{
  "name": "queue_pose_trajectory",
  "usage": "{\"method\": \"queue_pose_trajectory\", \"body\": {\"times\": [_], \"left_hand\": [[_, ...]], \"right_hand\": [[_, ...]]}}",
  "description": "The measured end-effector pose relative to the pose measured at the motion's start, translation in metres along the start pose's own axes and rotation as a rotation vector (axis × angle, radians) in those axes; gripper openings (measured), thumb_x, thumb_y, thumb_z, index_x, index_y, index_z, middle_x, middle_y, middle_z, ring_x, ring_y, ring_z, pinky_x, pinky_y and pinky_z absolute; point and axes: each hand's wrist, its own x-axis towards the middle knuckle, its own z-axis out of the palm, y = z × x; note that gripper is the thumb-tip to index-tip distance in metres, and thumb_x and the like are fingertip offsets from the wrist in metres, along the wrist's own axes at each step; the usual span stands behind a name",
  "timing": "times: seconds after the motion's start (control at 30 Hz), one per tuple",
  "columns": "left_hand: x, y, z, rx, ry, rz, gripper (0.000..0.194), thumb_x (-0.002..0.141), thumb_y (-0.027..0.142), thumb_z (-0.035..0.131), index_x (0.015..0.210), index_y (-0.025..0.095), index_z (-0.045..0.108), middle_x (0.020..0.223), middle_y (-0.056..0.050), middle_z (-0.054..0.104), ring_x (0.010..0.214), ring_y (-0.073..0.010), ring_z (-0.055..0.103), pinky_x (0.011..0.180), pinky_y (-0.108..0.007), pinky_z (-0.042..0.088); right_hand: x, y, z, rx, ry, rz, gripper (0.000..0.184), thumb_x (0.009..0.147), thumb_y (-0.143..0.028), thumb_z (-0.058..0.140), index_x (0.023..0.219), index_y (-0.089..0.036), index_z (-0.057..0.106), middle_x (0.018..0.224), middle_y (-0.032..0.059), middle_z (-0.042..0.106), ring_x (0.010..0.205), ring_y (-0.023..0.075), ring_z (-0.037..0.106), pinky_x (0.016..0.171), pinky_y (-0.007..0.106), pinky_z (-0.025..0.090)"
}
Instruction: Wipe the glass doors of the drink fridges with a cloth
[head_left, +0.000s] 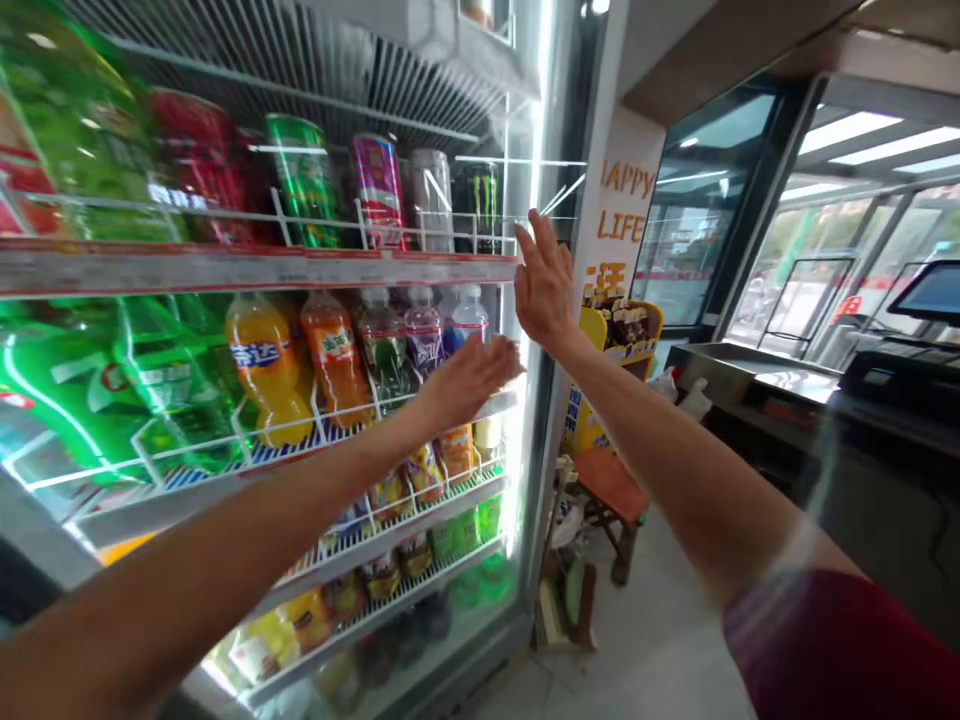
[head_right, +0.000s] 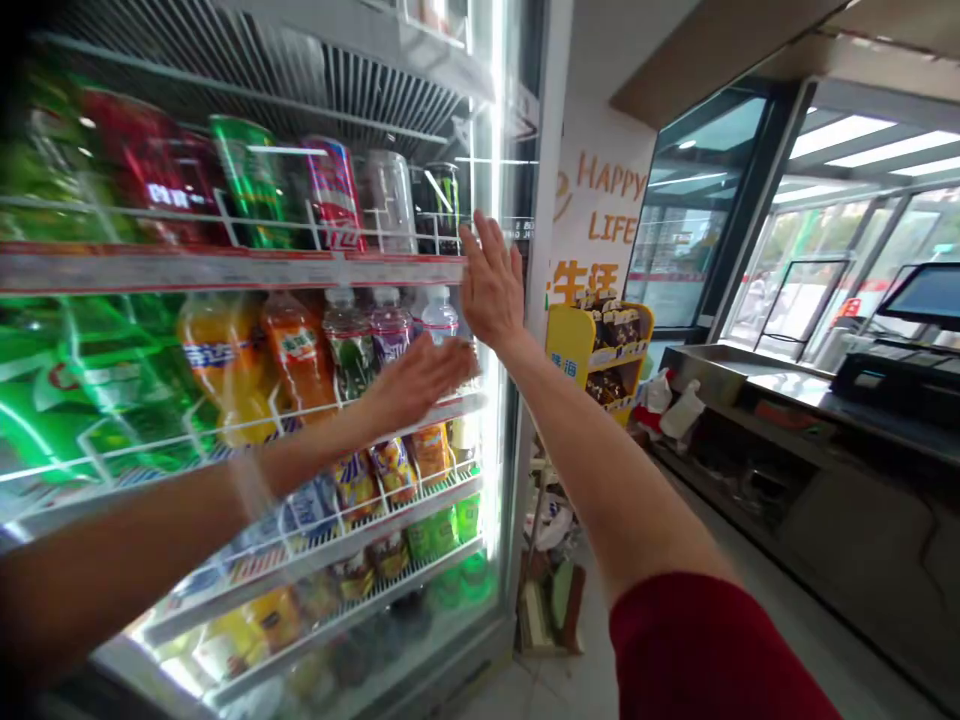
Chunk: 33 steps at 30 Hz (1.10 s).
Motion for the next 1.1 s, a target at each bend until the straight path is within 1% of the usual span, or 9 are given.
{"method": "queue_pose_trajectory", "body": {"times": [0.1, 0.17, 0.23, 0.3, 0.47, 0.63, 0.83, 1.03, 1.1], "left_hand": [[-0.011, -0.026, -0.027, 0.054, 0.088, -0.199, 0.058, 0.083, 0.011, 0.034, 0.139, 0.012, 0.022, 0.146, -0.011, 0.024, 0.137, -0.0262, 0.011, 0.111, -0.052, 0.011], [-0.036, -0.015, -0.027, 0.078, 0.02, -0.083, 0.057, 0.081, 0.012, 0.037, 0.137, 0.012, 0.028, 0.146, -0.011, 0.026, 0.137, -0.0254, 0.014, 0.112, -0.049, 0.015], [-0.065, 0.001, -0.018, 0.092, -0.074, 0.225, 0.052, 0.08, 0.014, 0.039, 0.131, 0.016, 0.04, 0.141, -0.005, 0.036, 0.136, -0.0193, 0.02, 0.113, -0.04, 0.02], [-0.082, 0.002, -0.017, 0.135, -0.084, 0.261, 0.051, 0.081, 0.016, 0.039, 0.132, 0.019, 0.039, 0.14, -0.003, 0.038, 0.135, -0.0163, 0.023, 0.112, -0.037, 0.023], [-0.082, -0.039, -0.046, 0.267, 0.104, -0.167, 0.057, 0.085, 0.017, 0.039, 0.139, 0.014, 0.024, 0.146, -0.008, 0.027, 0.138, -0.0237, 0.009, 0.113, -0.048, 0.011], [-0.114, -0.018, -0.04, 0.171, -0.042, 0.161, 0.052, 0.083, 0.017, 0.04, 0.135, 0.019, 0.035, 0.144, -0.002, 0.032, 0.138, -0.0168, 0.013, 0.115, -0.039, 0.012], [-0.131, -0.044, -0.066, 0.307, 0.162, -0.369, 0.051, 0.086, 0.022, 0.042, 0.136, 0.016, 0.032, 0.144, -0.006, 0.031, 0.138, -0.0211, 0.007, 0.115, -0.046, 0.001], [-0.165, -0.027, -0.063, 0.201, -0.125, 0.206, 0.049, 0.084, 0.019, 0.041, 0.133, 0.023, 0.038, 0.142, 0.002, 0.035, 0.138, -0.0133, 0.012, 0.116, -0.035, 0.008], [-0.17, -0.04, -0.071, 0.195, -0.099, 0.11, 0.053, 0.084, 0.017, 0.041, 0.136, 0.024, 0.033, 0.142, 0.001, 0.035, 0.137, -0.0127, 0.014, 0.116, -0.035, 0.011]], "right_hand": [[0.009, -0.005, 0.009, 0.017, 0.047, 0.062, 0.054, 0.087, -0.021, 0.022, 0.14, -0.025, 0.023, 0.149, 0.0017, 0.023, 0.138, 0.02, 0.016, 0.109, 0.052, 0.022], [0.01, -0.007, 0.015, 0.026, 0.073, 0.095, 0.053, 0.087, -0.024, 0.022, 0.14, -0.023, 0.025, 0.149, 0.0029, 0.024, 0.138, 0.0197, 0.017, 0.108, 0.05, 0.025], [0.007, -0.011, 0.019, 0.034, 0.097, 0.119, 0.052, 0.087, -0.026, 0.022, 0.139, -0.021, 0.026, 0.149, 0.0049, 0.024, 0.138, 0.0197, 0.017, 0.108, 0.049, 0.027], [0.003, -0.017, 0.021, 0.038, 0.118, 0.141, 0.053, 0.087, -0.027, 0.022, 0.139, -0.018, 0.026, 0.148, 0.0072, 0.024, 0.139, 0.0196, 0.016, 0.108, 0.048, 0.026], [-0.01, -0.035, 0.032, 0.051, 0.199, 0.217, 0.055, 0.086, -0.026, 0.023, 0.141, -0.021, 0.022, 0.148, 0.0084, 0.024, 0.139, 0.0197, 0.014, 0.108, 0.052, 0.022], [-0.017, -0.038, 0.044, 0.061, 0.252, 0.24, 0.056, 0.086, -0.027, 0.025, 0.141, -0.02, 0.023, 0.147, 0.0095, 0.026, 0.139, 0.0208, 0.016, 0.107, 0.053, 0.021], [-0.017, -0.034, 0.046, 0.058, 0.285, 0.209, 0.056, 0.085, -0.028, 0.024, 0.14, -0.02, 0.025, 0.146, 0.0094, 0.028, 0.138, 0.022, 0.017, 0.106, 0.054, 0.022], [-0.018, -0.033, 0.047, 0.096, 0.331, 0.192, 0.055, 0.084, -0.031, 0.025, 0.138, -0.02, 0.03, 0.145, 0.0096, 0.033, 0.137, 0.0227, 0.022, 0.106, 0.054, 0.024], [-0.018, -0.032, 0.047, 0.1, 0.34, 0.186, 0.055, 0.084, -0.031, 0.025, 0.138, -0.019, 0.031, 0.144, 0.0102, 0.034, 0.137, 0.023, 0.022, 0.106, 0.054, 0.024]]}}
